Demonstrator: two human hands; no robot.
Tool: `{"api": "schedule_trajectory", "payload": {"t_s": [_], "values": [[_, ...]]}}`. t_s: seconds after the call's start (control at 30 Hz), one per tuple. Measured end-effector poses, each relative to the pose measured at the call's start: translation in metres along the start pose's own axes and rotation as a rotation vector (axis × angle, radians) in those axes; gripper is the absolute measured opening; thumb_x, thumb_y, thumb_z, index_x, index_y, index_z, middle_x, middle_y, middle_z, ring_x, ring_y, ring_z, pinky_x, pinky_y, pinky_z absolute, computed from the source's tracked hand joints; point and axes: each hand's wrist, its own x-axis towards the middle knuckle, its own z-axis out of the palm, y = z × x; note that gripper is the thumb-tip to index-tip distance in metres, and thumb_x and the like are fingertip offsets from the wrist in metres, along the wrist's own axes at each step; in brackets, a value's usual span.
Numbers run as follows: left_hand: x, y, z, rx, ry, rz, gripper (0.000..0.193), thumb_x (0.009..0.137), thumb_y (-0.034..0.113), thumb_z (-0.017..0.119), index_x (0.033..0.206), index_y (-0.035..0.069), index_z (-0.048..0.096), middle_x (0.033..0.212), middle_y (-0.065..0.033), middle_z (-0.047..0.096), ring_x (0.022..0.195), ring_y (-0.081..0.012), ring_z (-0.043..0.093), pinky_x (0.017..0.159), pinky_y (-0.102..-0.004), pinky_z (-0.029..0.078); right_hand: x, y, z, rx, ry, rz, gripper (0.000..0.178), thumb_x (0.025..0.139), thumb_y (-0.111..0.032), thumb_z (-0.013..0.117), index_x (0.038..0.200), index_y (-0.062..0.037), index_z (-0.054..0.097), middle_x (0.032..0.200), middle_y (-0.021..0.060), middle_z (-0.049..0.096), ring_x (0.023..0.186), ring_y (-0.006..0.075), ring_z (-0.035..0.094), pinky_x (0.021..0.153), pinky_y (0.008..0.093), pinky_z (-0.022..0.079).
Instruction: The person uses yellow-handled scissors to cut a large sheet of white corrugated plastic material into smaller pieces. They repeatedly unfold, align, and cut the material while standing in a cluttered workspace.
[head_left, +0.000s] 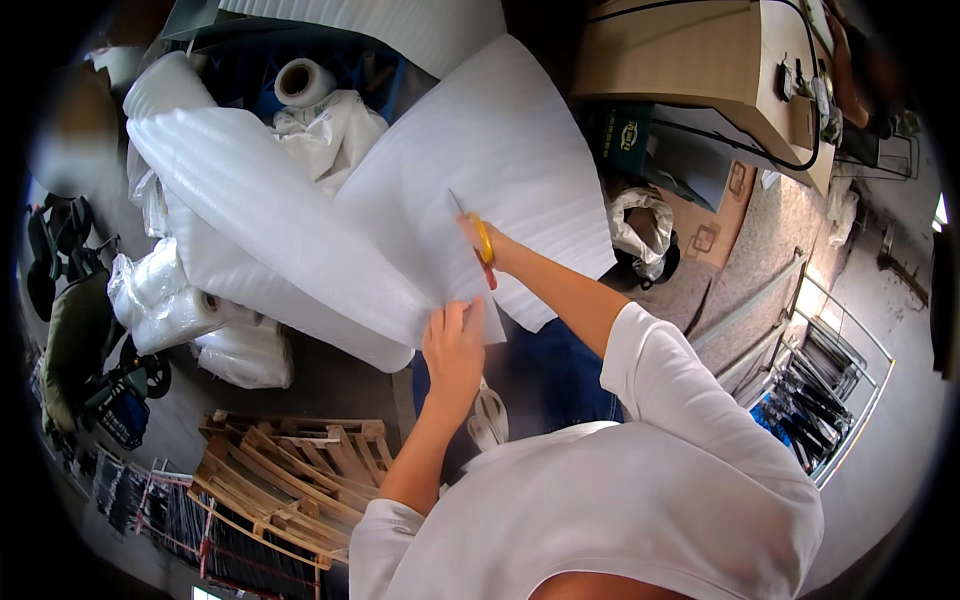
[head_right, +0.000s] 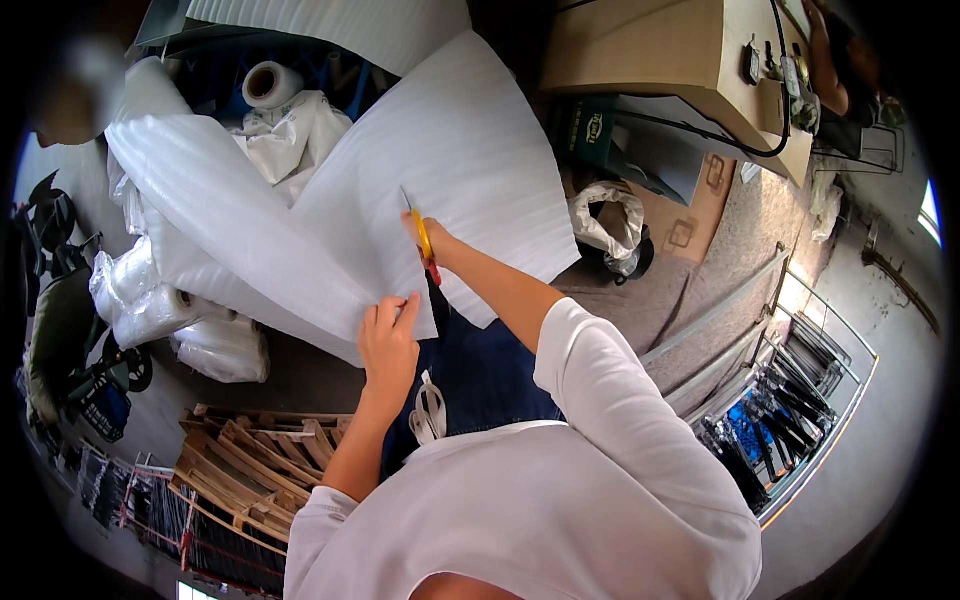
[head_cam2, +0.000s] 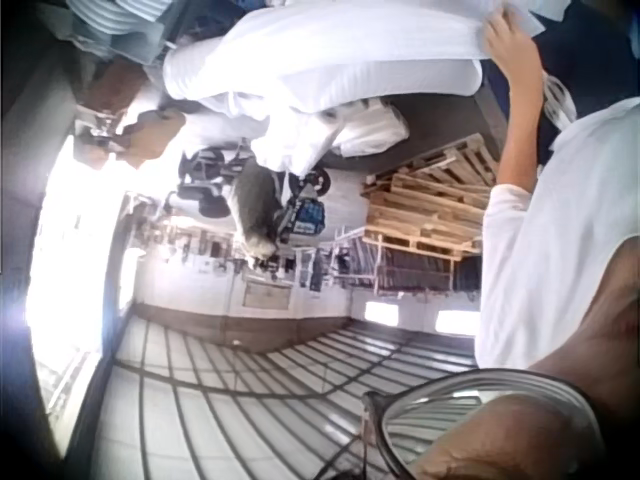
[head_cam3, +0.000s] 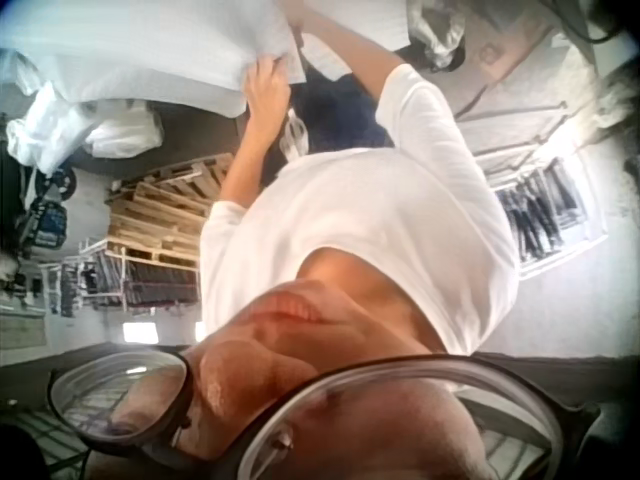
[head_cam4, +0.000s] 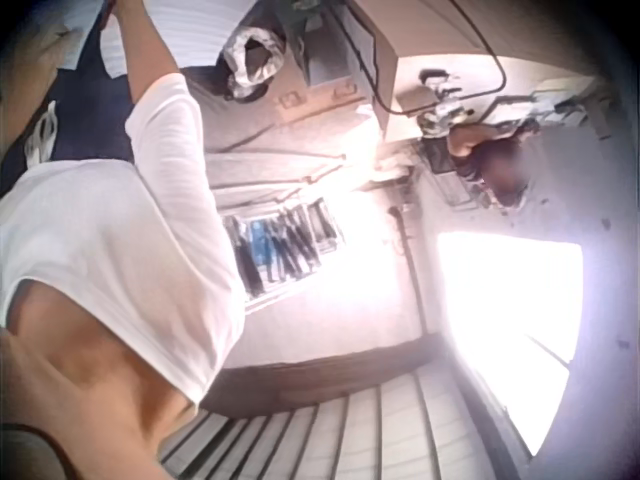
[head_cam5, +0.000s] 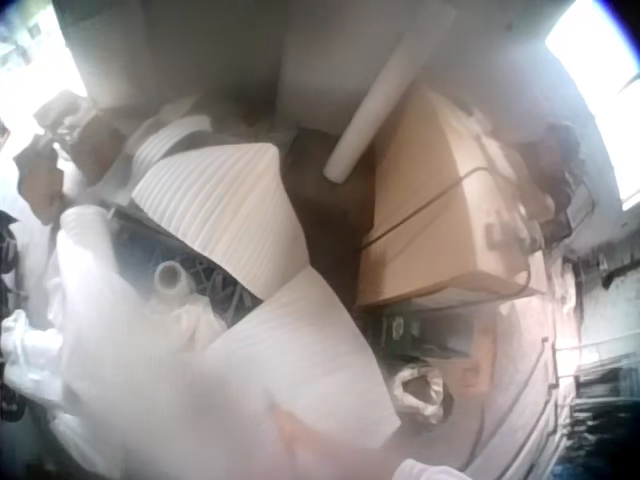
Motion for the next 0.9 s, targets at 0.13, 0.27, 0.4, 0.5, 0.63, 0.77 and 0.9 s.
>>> {"api": "schedule_trajectory", "payload": {"t_s": [0.13,0.27,0.4,0.5,0.63,0.77,0.9], "values": [[-0.003,0.002,-0.002,-0.024,-0.033,-0.041,0.04,0.056,-0.009,0.05,0.093,0.004,0.06,0.081,-0.005,0.048,0.071,-0.0226,0.046,0.061,-0.0318,0.039,0.015,-0.007,0.002,-0.068,0.018,0.04,0.06,0.079,-0.053,0.037,0.058,0.0021,0.041,0.044,0.0103,0.04,0.032,0.0216,0.042,0.031,0.0326,0.036],[-0.011,-0.001,-0.003,-0.048,-0.039,-0.078,0.042,0.055,-0.011,0.05,0.093,0.005,0.061,0.082,-0.005,0.049,0.071,-0.0238,0.047,0.06,-0.0328,0.039,0.012,-0.021,0.005,-0.114,0.016,0.067,0.059,0.079,-0.052,0.037,0.056,0.0014,0.041,0.046,0.0103,0.04,0.033,0.0205,0.041,0.032,0.0314,0.036],[-0.018,-0.003,-0.006,-0.043,-0.051,-0.1,0.041,0.056,-0.01,0.051,0.092,0.006,0.061,0.079,-0.0046,0.049,0.069,-0.024,0.046,0.059,-0.0329,0.038,0.029,-0.02,0.009,-0.105,0.012,0.023,0.061,0.081,-0.052,0.034,0.079,0.0065,0.049,0.042,0.0092,0.036,0.028,0.0195,0.037,0.026,0.034,0.032],[-0.025,-0.005,-0.007,0.002,-0.055,-0.078,0.042,0.055,-0.004,0.052,0.094,0.007,0.059,0.081,-0.0046,0.05,0.068,-0.0215,0.047,0.06,-0.031,0.039,0.046,-0.019,0.011,-0.15,0.021,0.021,0.06,0.08,-0.053,0.034,0.087,0.0051,0.05,0.045,0.0081,0.037,0.031,0.0175,0.037,0.029,0.0319,0.033],[-0.032,-0.006,-0.011,-0.011,-0.073,-0.08,0.045,0.054,-0.004,0.051,0.096,0.008,0.059,0.083,-0.0045,0.051,0.068,-0.0216,0.047,0.06,-0.0309,0.039,0.048,-0.028,0.015,-0.195,0.069,-0.06,0.059,0.08,-0.054,0.034,0.071,0.003,0.046,0.047,0.0098,0.043,0.036,0.0197,0.044,0.035,0.0312,0.039],[-0.038,-0.006,-0.018,-0.025,-0.069,-0.09,0.047,0.052,-0.005,0.051,0.097,0.008,0.059,0.084,-0.0049,0.051,0.068,-0.022,0.047,0.06,-0.0308,0.038,0.066,-0.025,0.019,-0.272,0.064,-0.153,0.062,0.079,-0.057,0.033,0.064,0.0026,0.046,0.048,0.0115,0.048,0.038,0.022,0.05,0.039,0.0313,0.043],[-0.048,-0.007,-0.027,-0.045,-0.068,-0.118,0.046,0.053,-0.005,0.051,0.096,0.008,0.059,0.084,-0.0054,0.052,0.069,-0.0223,0.047,0.06,-0.0307,0.038,0.07,-0.032,0.027,-0.296,0.071,-0.172,0.064,0.077,-0.06,0.033,0.068,0.0025,0.048,0.051,0.0125,0.051,0.043,0.0223,0.053,0.041,0.031,0.043]]}}
